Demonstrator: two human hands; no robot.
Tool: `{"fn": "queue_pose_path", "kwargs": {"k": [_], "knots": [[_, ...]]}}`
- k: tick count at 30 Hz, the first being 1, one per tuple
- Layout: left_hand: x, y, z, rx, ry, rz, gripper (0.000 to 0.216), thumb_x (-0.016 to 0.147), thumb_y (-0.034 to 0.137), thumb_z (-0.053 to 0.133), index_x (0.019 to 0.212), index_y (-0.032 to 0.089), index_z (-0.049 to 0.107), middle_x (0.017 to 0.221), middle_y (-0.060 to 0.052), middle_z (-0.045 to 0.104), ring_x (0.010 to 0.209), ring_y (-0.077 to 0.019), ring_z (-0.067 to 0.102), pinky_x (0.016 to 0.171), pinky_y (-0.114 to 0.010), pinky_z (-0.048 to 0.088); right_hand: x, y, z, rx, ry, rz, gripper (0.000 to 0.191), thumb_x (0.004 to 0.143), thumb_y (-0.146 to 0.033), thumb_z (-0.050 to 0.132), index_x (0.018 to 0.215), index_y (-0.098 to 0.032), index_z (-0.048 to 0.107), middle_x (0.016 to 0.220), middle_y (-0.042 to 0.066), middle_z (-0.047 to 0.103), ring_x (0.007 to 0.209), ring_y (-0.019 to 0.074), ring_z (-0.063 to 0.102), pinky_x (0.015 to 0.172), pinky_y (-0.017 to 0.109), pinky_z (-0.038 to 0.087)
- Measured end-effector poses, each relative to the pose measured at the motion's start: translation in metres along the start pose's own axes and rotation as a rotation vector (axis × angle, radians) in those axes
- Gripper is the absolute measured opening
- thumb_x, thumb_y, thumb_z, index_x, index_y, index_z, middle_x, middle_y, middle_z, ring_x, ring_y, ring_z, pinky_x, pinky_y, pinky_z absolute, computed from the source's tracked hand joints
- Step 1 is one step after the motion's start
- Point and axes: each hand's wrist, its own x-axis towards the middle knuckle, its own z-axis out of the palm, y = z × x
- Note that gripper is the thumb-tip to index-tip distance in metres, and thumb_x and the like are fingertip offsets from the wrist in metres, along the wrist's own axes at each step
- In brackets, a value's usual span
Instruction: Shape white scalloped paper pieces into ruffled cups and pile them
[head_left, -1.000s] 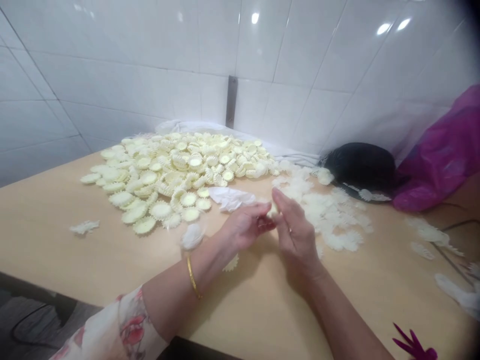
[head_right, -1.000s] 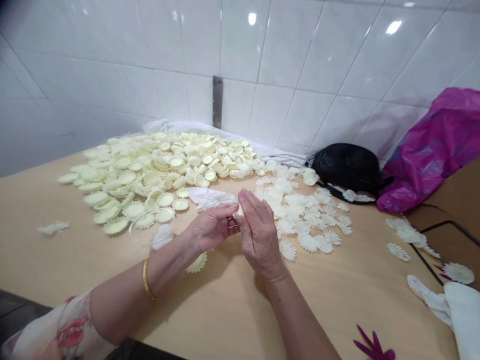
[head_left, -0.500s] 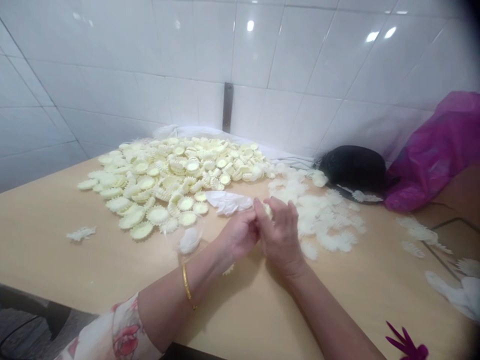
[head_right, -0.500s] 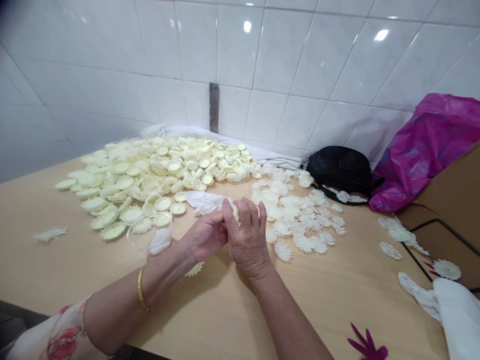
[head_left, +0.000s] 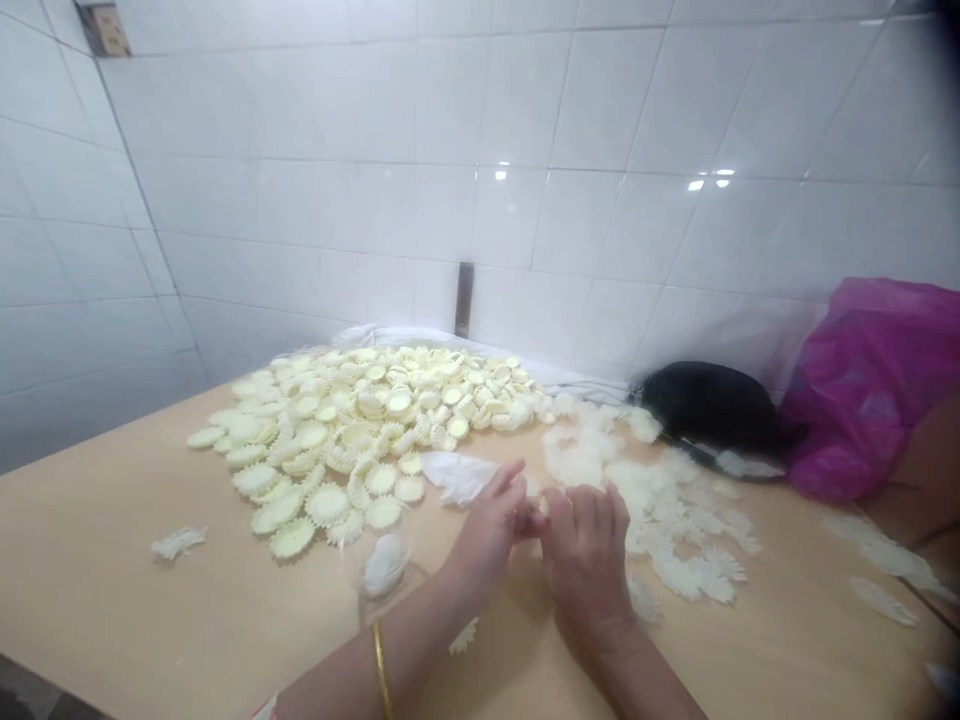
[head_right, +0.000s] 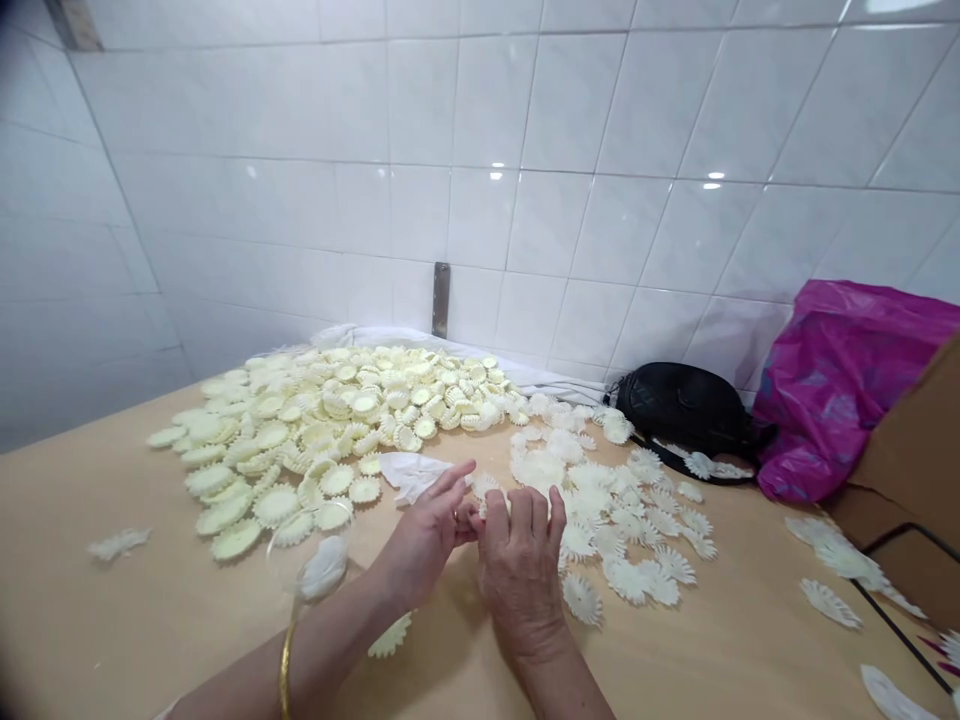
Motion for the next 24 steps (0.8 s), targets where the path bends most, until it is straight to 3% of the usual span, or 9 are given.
{"fn": "queue_pose_path", "kwargs": {"k": [4, 7, 11, 14, 16, 19, 21, 24], "knots": [[-0.004, -0.007, -0.001, 0.480, 0.048, 0.312, 0.043, 0.081, 0.043, 0.046, 0.116, 0.018, 0.055, 0.078, -0.004, 0.059, 0.075, -0.0162, 0.053, 0.080, -0.030, 0.037, -0.001, 0.002, -0.002, 0.129, 0.006, 0.057, 0.026, 0.089, -0.023, 0.031, 0.072, -0.018, 0.050, 0.065, 0.003, 0.048, 0.067, 0.0181, 0.044, 0.084, 0.047, 0.035], [-0.007, -0.012, -0.004, 0.701, 0.142, 0.486, 0.042, 0.084, 0.043, 0.041, 0.116, 0.019, 0.055, 0.076, -0.004, 0.059, 0.076, -0.0179, 0.052, 0.077, -0.029, 0.036, -0.001, 0.008, -0.002, 0.220, -0.001, 0.226, 0.033, 0.090, -0.030, 0.028, 0.062, -0.021, 0.042, 0.057, 0.002, 0.046, 0.059, 0.0185, 0.044, 0.070, 0.039, 0.039], [-0.008, -0.011, -0.005, 0.742, 0.135, 0.562, 0.032, 0.085, 0.038, 0.040, 0.098, 0.020, 0.062, 0.072, -0.003, 0.059, 0.070, -0.0157, 0.052, 0.070, -0.025, 0.036, 0.001, 0.014, -0.002, 0.515, -0.217, 0.564, 0.041, 0.089, -0.041, 0.026, 0.057, -0.022, 0.041, 0.050, 0.003, 0.051, 0.048, 0.0177, 0.048, 0.051, 0.030, 0.037], [-0.008, -0.007, -0.003, 0.716, 0.100, 0.591, 0.026, 0.084, 0.035, 0.044, 0.077, 0.019, 0.063, 0.068, -0.001, 0.058, 0.066, -0.0137, 0.050, 0.066, -0.022, 0.035, 0.001, 0.013, -0.001, 0.625, -0.291, 0.707, 0.043, 0.089, -0.044, 0.024, 0.061, -0.020, 0.045, 0.052, 0.003, 0.054, 0.049, 0.0176, 0.052, 0.051, 0.029, 0.039], [-0.007, -0.006, -0.003, 0.717, 0.109, 0.591, 0.025, 0.083, 0.033, 0.045, 0.069, 0.018, 0.060, 0.065, -0.001, 0.056, 0.065, -0.0131, 0.049, 0.065, -0.021, 0.034, 0.001, 0.011, 0.000, 0.635, -0.318, 0.705, 0.039, 0.089, -0.041, 0.025, 0.075, -0.018, 0.052, 0.057, 0.003, 0.056, 0.054, 0.0179, 0.054, 0.054, 0.029, 0.041], [-0.007, -0.005, -0.003, 0.749, 0.107, 0.577, 0.023, 0.083, 0.031, 0.045, 0.070, 0.018, 0.060, 0.065, 0.000, 0.056, 0.065, -0.0127, 0.050, 0.064, -0.021, 0.035, 0.000, 0.009, 0.000, 0.681, -0.339, 0.581, 0.032, 0.089, -0.035, 0.029, 0.102, -0.016, 0.051, 0.084, 0.007, 0.062, 0.076, 0.0185, 0.059, 0.064, 0.029, 0.045], [-0.008, -0.006, -0.004, 0.774, 0.088, 0.600, 0.021, 0.083, 0.029, 0.045, 0.077, 0.019, 0.062, 0.069, 0.000, 0.059, 0.068, -0.0130, 0.052, 0.066, -0.021, 0.036, 0.002, 0.009, -0.002, 0.691, -0.342, 0.525, 0.029, 0.089, -0.032, 0.029, 0.101, -0.018, 0.051, 0.090, 0.007, 0.062, 0.080, 0.0177, 0.058, 0.066, 0.028, 0.045], [-0.010, -0.009, -0.003, 0.796, 0.057, 0.698, 0.018, 0.082, 0.024, 0.047, 0.087, 0.019, 0.064, 0.077, -0.003, 0.063, 0.073, -0.0147, 0.055, 0.072, -0.024, 0.038, 0.005, 0.012, -0.004, 0.616, -0.379, 0.570, 0.027, 0.090, -0.031, 0.026, 0.084, -0.019, 0.050, 0.068, 0.002, 0.059, 0.060, 0.0161, 0.055, 0.054, 0.026, 0.041]]}}
